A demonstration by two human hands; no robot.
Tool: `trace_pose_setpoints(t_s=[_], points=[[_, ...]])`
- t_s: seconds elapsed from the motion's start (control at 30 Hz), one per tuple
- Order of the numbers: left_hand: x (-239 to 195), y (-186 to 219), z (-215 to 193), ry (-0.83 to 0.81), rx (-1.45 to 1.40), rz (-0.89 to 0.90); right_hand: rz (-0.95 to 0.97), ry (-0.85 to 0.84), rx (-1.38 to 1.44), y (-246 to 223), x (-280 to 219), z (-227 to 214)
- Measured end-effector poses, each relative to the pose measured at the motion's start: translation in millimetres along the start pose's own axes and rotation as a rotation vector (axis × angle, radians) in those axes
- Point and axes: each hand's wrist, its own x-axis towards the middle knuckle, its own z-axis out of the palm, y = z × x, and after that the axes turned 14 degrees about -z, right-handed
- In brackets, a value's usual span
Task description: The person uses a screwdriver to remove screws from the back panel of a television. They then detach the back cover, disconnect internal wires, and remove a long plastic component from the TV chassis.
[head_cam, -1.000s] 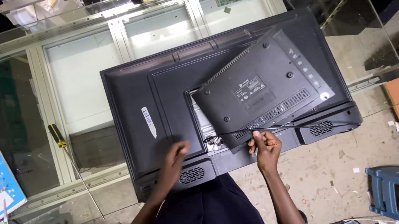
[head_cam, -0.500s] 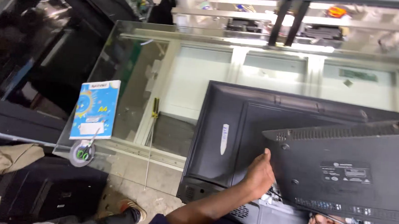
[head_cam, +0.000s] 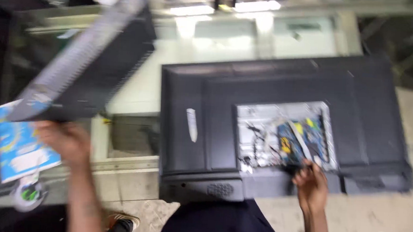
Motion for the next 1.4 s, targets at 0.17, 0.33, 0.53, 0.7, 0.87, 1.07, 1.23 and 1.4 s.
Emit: trace_pose_setpoints(t_s=[0.17,0.33,0.53,0.7,0.87,1.07,1.23,1.4], points=[[37.2,23.4,-19.1,0.107,0.900,0.373,-0.022,0.129,0.276,-1.8,-7.0,-5.2],[62.3,-54.7,-86.4,0.123,0.974,0.556,-0.183,0.376,0.389,-16.2,-36.0,-24.7],[46.4,-77.9,-83.4,0.122,1.211,0.473,-0.424,0.693,0.582,-46.8,-76.3,-106.4],[35.8,-73.4,-58.2,0.003,1.359,0.664,-0.018,1.034,0.267,34.3,-142.5,-266.4],[27.1,-69.4,-48.4,-0.300,1.438,0.621,0.760,0.413,0.245,198.5,-159.1,-345.4],[24.4,-93.4,-85.5,-0.267,1.713,0.696,-0.123,0.550,-1.019,149.2,-111.8,-241.3],[-11.7,-52.2,-7.2,-0.237,1.739,0.661,-0.836,0.174,-1.793,-60.3,-43.5,-74.4],[-117.3,-37.8,103.6,-0.466,1.238,0.140,-0.685,-0.453,-2.212,-119.0,19.1,-109.3]])
